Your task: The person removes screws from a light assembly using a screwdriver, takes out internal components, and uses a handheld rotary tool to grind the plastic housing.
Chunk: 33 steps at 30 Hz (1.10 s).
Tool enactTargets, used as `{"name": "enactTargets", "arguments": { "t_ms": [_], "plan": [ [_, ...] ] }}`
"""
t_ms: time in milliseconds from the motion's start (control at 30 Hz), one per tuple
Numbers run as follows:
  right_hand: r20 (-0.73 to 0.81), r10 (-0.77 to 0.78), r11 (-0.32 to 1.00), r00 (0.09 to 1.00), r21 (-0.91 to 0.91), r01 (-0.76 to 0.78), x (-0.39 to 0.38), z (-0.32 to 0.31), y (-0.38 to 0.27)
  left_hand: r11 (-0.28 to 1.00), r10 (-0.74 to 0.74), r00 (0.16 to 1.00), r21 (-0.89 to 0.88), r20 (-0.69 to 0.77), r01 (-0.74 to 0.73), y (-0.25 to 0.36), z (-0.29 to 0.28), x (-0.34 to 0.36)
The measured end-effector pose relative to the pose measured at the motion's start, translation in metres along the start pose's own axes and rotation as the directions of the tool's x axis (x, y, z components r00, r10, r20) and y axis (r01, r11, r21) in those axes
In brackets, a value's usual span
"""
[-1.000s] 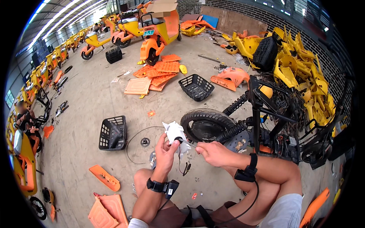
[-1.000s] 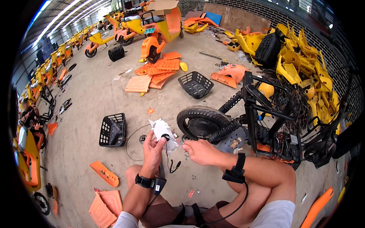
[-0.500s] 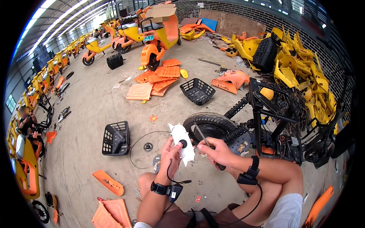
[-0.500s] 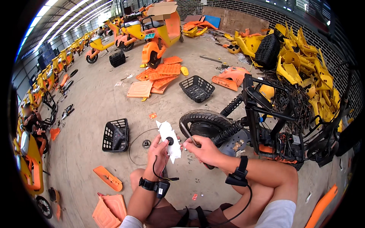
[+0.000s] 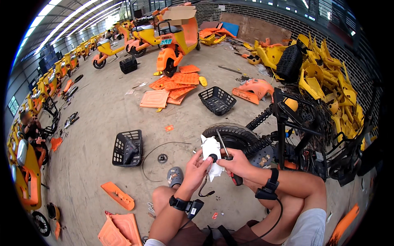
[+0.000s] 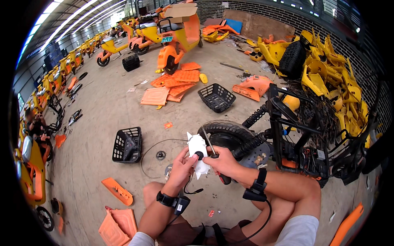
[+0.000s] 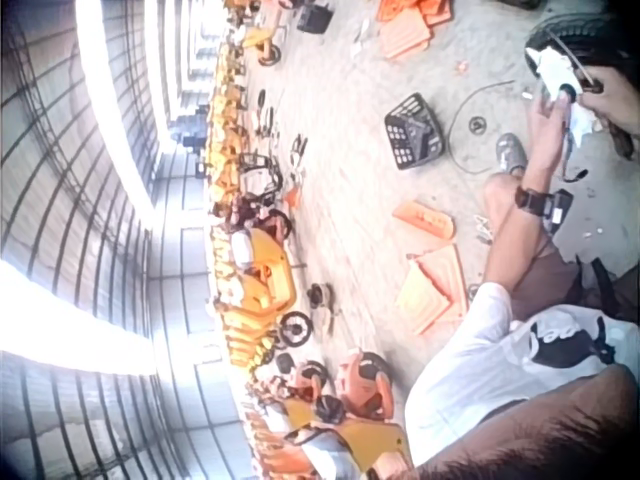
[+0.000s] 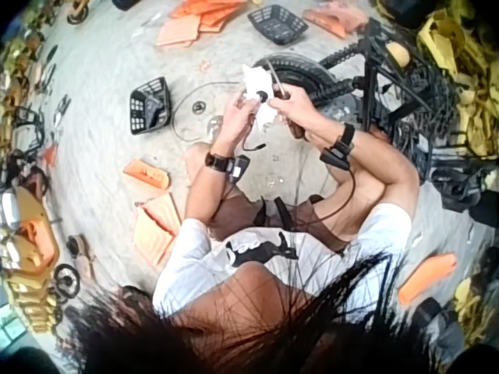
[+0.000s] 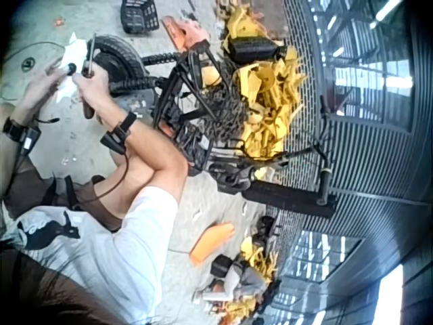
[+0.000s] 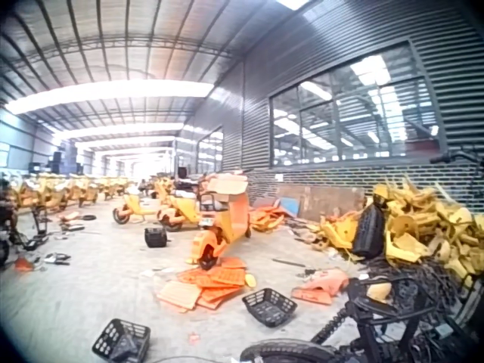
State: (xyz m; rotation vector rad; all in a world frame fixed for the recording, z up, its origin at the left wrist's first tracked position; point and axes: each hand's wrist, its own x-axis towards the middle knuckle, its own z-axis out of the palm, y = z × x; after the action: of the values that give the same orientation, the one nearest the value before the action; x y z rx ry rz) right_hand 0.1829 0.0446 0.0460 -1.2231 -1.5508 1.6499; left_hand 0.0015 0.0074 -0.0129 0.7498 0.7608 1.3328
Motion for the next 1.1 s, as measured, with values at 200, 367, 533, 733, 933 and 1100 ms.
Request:
{"name": "enactTargets", "arguments": {
  "t_ms": [200, 367, 533, 733, 933, 1100],
  "plan": [
    [0.012, 0.036, 0.996, 0.999, 0.079, -0.037, 0.002, -0.002, 0.016, 0.926, 0.07, 0.997, 0.374, -0.031, -0.053, -0.009, 0.001, -0.002],
    [-0.03, 0.158, 0.985, 0.987, 0.072, -0.156, -0.008, -0.013, 0.021, 0.931, 0.128, 0.982, 0.325, 0.14, -0.168, -0.038, 0.001, 0.009],
    [0.055, 0.165, 0.977, 0.985, 0.128, -0.171, -0.002, -0.012, 0.022, 0.967, 0.059, 0.974, 0.23, 0.219, -0.11, -0.045, -0.009, 0.01],
    [0.066, 0.216, 0.968, 0.974, 0.113, -0.222, 0.002, -0.009, 0.026, 0.969, 0.012, 0.979, 0.241, 0.202, -0.062, -0.051, -0.019, 0.012],
    [0.049, 0.228, 0.961, 0.972, 0.148, -0.233, 0.002, -0.01, 0.03, 0.977, 0.072, 0.976, 0.183, 0.204, -0.11, -0.041, -0.012, 0.008],
    [0.004, 0.296, 0.952, 0.955, 0.076, -0.295, -0.001, -0.022, 0.031, 0.971, 0.101, 0.972, 0.19, 0.21, -0.142, -0.046, 0.007, 0.003]
  ]
}}
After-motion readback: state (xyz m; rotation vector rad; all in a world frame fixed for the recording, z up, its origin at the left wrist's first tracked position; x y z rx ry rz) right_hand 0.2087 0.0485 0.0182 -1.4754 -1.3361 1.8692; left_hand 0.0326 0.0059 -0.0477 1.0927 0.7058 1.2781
